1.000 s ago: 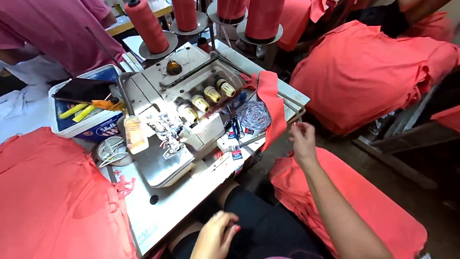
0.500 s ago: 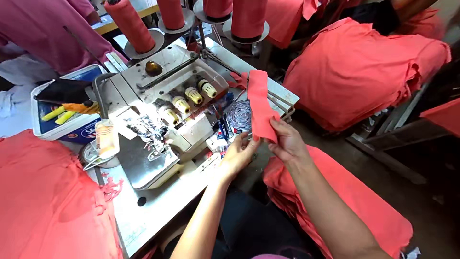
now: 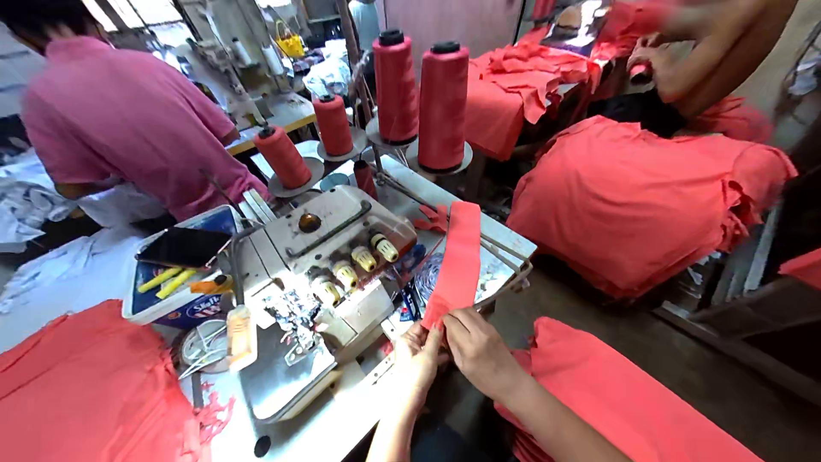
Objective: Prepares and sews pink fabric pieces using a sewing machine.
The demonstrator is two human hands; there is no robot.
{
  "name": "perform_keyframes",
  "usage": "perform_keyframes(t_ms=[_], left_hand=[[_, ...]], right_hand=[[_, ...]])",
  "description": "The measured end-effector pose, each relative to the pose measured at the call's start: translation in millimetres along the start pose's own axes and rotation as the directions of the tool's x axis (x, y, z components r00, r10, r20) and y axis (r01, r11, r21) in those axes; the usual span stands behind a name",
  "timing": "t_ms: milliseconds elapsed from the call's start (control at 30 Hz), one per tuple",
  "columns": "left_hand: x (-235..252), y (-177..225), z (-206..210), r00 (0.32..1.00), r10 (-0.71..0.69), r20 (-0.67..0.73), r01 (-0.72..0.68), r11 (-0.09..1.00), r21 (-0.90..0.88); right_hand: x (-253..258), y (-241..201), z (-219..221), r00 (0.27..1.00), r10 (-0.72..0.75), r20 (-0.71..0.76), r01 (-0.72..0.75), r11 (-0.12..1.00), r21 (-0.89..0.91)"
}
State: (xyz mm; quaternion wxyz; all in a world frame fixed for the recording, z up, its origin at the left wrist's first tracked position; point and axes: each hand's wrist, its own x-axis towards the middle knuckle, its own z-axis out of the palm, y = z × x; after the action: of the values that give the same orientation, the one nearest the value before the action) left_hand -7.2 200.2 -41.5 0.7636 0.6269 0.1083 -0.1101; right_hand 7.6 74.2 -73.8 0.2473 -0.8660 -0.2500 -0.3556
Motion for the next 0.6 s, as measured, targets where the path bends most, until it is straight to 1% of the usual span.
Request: perform_keyframes(t_ms=[33, 67, 100, 133, 167, 200, 233, 300, 333, 367, 400, 433, 500, 533, 567, 600], left_hand=[[1.6, -2.8, -0.7, 1.000, 0.010, -0.006, -0.009, 1.000, 0.018], [3.0, -4.7, -0.4, 1.000, 0.020, -0.018, -0.020, 0.999, 0.030], [3.8, -5.3, 0.7, 0.999, 0.024, -0.030, -0.024, 0.999, 0.023], [4.0, -5.2, 2.3, 0.999, 0.025, -0.037, -0.025, 1.000, 0.001], [4.0, -4.8, 3.7, 0.999, 0.029, -0.040, -0.030, 0.999, -0.027], [4.0, -4.2, 4.7, 0.999, 0.036, -0.039, -0.038, 0.998, -0.050], [4.4, -3.9, 5.8, 0.998, 0.050, -0.036, -0.052, 0.997, -0.062], [5.3, -2.8, 8.3, 0.997, 0.071, -0.017, -0.072, 0.996, -0.054], [6.3, -3.1, 9.2, 0.996, 0.084, -0.006, -0.084, 0.996, -0.035], [7.0, -4.3, 9.8, 0.995, 0.101, 0.004, -0.101, 0.995, -0.007], [7.0, -5.1, 10.5, 0.993, 0.116, 0.006, -0.117, 0.993, 0.018], [6.3, -5.3, 10.8, 0.992, 0.125, 0.003, -0.125, 0.991, 0.041], [5.2, -7.1, 10.7, 0.992, 0.124, -0.023, -0.122, 0.991, 0.059], [5.2, -7.8, 9.9, 0.993, 0.109, -0.038, -0.108, 0.993, 0.043], [5.1, -7.4, 8.9, 0.995, 0.085, -0.047, -0.085, 0.996, 0.009], [4.5, -6.3, 8.0, 0.997, 0.057, -0.047, -0.059, 0.998, -0.034]], right_hand=[[-0.7, 0.5, 1.4, 1.000, 0.025, 0.002, -0.025, 1.000, 0.014], [-1.4, 0.6, 1.7, 0.997, 0.076, 0.018, -0.077, 0.995, 0.064], [-1.6, 0.1, -0.1, 0.986, 0.158, 0.057, -0.165, 0.975, 0.147], [-1.1, -0.8, -4.5, 0.957, 0.264, 0.124, -0.288, 0.923, 0.254], [0.1, -1.3, -9.3, 0.904, 0.374, 0.206, -0.426, 0.827, 0.367], [0.9, -0.5, -11.7, 0.842, 0.466, 0.272, -0.539, 0.703, 0.464], [0.8, 1.2, -12.1, 0.780, 0.536, 0.324, -0.616, 0.563, 0.551], [-0.5, 2.9, -11.5, 0.666, 0.627, 0.404, -0.680, 0.289, 0.673], [-0.8, 2.3, -11.6, 0.632, 0.652, 0.419, -0.683, 0.213, 0.698], [-1.6, 1.4, -11.8, 0.627, 0.662, 0.411, -0.681, 0.209, 0.702], [-2.9, 0.2, -11.8, 0.657, 0.656, 0.372, -0.672, 0.286, 0.683], [-5.0, -1.0, -10.7, 0.720, 0.624, 0.302, -0.639, 0.429, 0.638], [-11.5, 0.7, -2.9, 0.873, 0.475, 0.111, -0.464, 0.740, 0.487], [-14.4, 3.6, 2.1, 0.924, 0.381, 0.030, -0.360, 0.842, 0.402], [-15.6, 6.0, 5.5, 0.951, 0.310, -0.018, -0.285, 0.895, 0.344], [-15.6, 6.9, 6.9, 0.961, 0.274, -0.040, -0.247, 0.915, 0.319]])
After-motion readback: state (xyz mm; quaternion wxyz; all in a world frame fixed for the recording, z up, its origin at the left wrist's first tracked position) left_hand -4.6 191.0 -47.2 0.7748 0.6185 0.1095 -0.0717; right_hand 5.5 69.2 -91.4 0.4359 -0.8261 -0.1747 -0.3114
